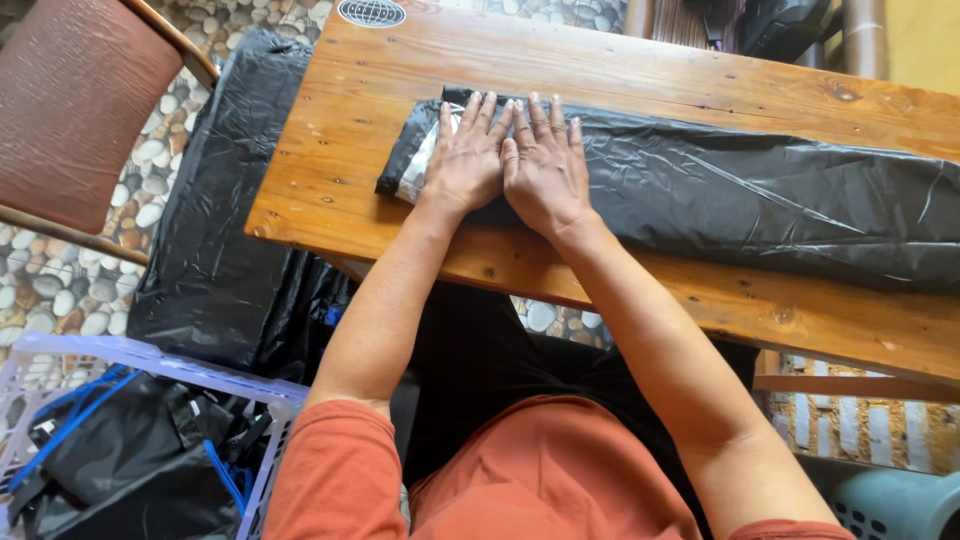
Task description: The person folds a large black plastic sheet on a wooden table. They use a brush to sweep the surface of the sheet before folding it multiple times into a compact rectangular bundle.
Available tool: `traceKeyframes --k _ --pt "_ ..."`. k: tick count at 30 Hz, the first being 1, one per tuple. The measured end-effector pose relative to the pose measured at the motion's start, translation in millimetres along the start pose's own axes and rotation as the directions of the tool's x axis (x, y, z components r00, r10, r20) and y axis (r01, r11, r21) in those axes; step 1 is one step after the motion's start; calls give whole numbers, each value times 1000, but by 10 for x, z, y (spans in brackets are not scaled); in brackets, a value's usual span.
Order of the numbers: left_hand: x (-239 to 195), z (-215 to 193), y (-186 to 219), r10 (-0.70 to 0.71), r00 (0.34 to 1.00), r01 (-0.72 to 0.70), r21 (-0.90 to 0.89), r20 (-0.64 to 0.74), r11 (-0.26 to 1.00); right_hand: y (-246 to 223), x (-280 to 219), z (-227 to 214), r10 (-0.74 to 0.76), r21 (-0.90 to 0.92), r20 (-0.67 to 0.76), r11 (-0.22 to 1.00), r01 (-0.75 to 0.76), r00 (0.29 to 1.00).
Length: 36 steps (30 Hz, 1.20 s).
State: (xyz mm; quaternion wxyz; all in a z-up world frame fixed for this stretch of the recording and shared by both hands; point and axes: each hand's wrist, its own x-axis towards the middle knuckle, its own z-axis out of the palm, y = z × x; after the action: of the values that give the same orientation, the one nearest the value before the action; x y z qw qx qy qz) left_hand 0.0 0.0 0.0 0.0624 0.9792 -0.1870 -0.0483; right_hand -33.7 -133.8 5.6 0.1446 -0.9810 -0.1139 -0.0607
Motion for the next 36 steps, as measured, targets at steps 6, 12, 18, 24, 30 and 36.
traceKeyframes --k 6,12,18,24,30,36 --pt "101 148 -87 -24 997 12 -163 -71 987 89 -7 300 46 60 -65 997 -42 997" --pt "-53 -26 -214 -143 922 -148 -668 -360 729 43 -36 322 12 -39 -131 999 -18 991" --pt "-803 -295 -237 -176 721 -185 -430 -671 884 10 -73 253 19 -17 -143 1000 -21 990" --pt "-1446 200 -242 -706 604 -48 -900 -371 432 -27 -103 209 22 2 -155 1000 -21 988" --pt "-1827 -118 -31 -711 701 -278 -942 -63 -190 -43 -111 158 18 9 -82 1000 -17 996" --pt "-1805 -68 87 -516 854 -227 -842 71 -490 -37 -128 191 23 -3 -87 1000 -23 996"
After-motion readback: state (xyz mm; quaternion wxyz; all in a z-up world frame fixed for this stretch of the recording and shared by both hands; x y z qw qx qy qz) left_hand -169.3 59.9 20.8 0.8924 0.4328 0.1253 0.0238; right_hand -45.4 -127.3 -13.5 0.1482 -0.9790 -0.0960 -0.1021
